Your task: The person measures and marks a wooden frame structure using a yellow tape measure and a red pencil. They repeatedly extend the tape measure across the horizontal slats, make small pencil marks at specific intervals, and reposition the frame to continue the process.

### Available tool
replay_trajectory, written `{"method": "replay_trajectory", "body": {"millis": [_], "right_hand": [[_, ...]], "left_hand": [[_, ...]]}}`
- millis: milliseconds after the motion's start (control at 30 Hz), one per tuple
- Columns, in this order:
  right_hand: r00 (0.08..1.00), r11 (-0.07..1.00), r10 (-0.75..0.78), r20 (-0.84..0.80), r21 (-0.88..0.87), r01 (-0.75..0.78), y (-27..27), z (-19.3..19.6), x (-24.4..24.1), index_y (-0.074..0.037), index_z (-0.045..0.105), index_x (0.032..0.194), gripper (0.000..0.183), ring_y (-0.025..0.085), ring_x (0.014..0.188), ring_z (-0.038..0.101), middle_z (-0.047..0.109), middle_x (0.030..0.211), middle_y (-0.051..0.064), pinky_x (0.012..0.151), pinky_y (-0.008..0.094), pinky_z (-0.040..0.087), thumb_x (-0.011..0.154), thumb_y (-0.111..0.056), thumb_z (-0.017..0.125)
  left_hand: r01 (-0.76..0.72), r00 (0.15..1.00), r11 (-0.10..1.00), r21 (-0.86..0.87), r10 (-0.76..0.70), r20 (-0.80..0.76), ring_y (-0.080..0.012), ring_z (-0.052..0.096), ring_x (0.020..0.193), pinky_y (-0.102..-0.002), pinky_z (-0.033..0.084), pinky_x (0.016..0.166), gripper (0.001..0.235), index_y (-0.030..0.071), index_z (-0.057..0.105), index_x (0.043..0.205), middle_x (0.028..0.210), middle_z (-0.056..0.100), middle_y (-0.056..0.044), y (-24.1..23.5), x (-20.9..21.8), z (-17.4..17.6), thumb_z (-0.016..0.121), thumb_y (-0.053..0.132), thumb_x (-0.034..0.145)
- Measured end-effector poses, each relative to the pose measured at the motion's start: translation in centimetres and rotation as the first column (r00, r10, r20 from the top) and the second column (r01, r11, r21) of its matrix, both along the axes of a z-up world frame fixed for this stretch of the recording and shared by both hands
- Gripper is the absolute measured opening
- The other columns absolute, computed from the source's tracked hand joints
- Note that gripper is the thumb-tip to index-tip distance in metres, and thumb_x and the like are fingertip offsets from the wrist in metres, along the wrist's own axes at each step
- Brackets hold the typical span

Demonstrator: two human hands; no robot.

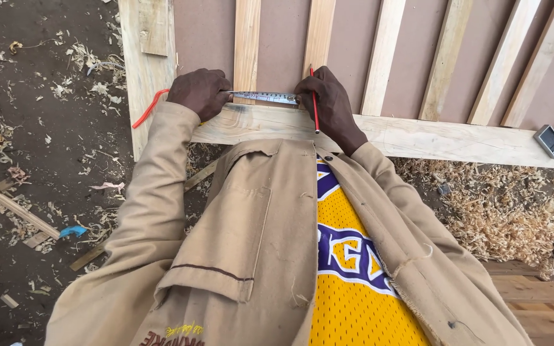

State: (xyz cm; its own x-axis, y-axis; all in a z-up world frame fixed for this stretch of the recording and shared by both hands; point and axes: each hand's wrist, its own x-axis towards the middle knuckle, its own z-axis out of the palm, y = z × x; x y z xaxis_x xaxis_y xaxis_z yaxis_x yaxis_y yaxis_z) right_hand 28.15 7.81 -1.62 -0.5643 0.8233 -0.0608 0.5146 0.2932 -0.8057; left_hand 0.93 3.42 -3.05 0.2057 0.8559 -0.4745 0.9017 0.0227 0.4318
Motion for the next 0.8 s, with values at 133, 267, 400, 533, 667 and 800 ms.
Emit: {"method": "replay_trajectory", "body": {"millis": [133, 267, 400, 533, 667, 800], "right_hand": [[1.000, 1.000, -0.009, 0.026, -0.006, 0.009, 0.0, -0.2, 0.0, -0.013, 0.063, 0.087, 0.008, 0.035, 0.073, 0.055, 0.045, 0.083, 0.010, 0.066, 0.041, 0.044, 0.081, -0.008, 0.064], [0.999, 1.000, -0.023, 0.024, 0.002, 0.023, 0.0, 0.0, -0.1, -0.012, 0.062, 0.088, 0.009, 0.036, 0.073, 0.055, 0.045, 0.082, 0.010, 0.066, 0.042, 0.044, 0.081, -0.007, 0.063], [0.999, 1.000, -0.031, 0.011, -0.002, 0.031, -0.2, 0.1, -0.2, -0.012, 0.063, 0.088, 0.009, 0.035, 0.073, 0.055, 0.045, 0.082, 0.009, 0.067, 0.041, 0.045, 0.081, -0.007, 0.063], [1.000, 1.000, -0.022, 0.020, 0.013, 0.022, 0.1, -0.2, -0.1, -0.013, 0.063, 0.088, 0.010, 0.036, 0.073, 0.055, 0.045, 0.082, 0.010, 0.066, 0.042, 0.044, 0.080, -0.007, 0.064], [1.000, 1.000, -0.004, -0.018, 0.013, 0.004, 0.2, -0.3, 0.1, -0.013, 0.063, 0.090, 0.014, 0.036, 0.074, 0.055, 0.045, 0.080, 0.010, 0.068, 0.041, 0.045, 0.081, -0.003, 0.061], [1.000, 1.000, -0.003, -0.028, 0.011, 0.003, 0.2, -0.3, 0.2, -0.014, 0.064, 0.091, 0.013, 0.033, 0.075, 0.056, 0.046, 0.081, 0.009, 0.069, 0.040, 0.045, 0.082, -0.005, 0.062]], "left_hand": [[0.009, 1.000, 1.000, 0.027, -0.009, -0.016, -0.0297, 0.058, 0.091, -0.048, 0.049, 0.076, 0.019, 0.020, 0.066, 0.082, 0.088, 0.061, -0.003, -0.7, 0.2, 0.1, 0.050, 0.028, 0.085], [-0.031, 0.999, 0.997, 0.072, 0.033, -0.026, -0.0261, 0.057, 0.088, -0.046, 0.050, 0.074, 0.017, 0.021, 0.068, 0.085, 0.087, 0.060, -0.003, -1.1, 0.2, -0.2, 0.052, 0.027, 0.085], [-0.047, 0.999, 0.994, 0.102, 0.048, -0.016, -0.0265, 0.056, 0.087, -0.045, 0.051, 0.072, 0.017, 0.021, 0.068, 0.083, 0.087, 0.060, -0.003, -1.3, 0.4, -0.1, 0.052, 0.027, 0.085], [-0.038, 0.999, 0.991, 0.132, 0.041, -0.020, -0.0261, 0.056, 0.085, -0.045, 0.051, 0.070, 0.017, 0.020, 0.068, 0.084, 0.085, 0.059, -0.004, -1.4, 0.5, -0.5, 0.053, 0.027, 0.086], [-0.031, 0.999, 0.989, 0.143, 0.035, -0.027, -0.0256, 0.056, 0.084, -0.044, 0.051, 0.069, 0.016, 0.019, 0.068, 0.083, 0.086, 0.060, -0.003, -1.5, 0.5, -0.6, 0.054, 0.026, 0.085], [-0.017, 0.999, 0.987, 0.161, 0.021, -0.027, -0.0253, 0.056, 0.083, -0.044, 0.052, 0.068, 0.015, 0.020, 0.067, 0.080, 0.085, 0.059, -0.002, -1.6, 0.5, -0.5, 0.054, 0.026, 0.084]]}}
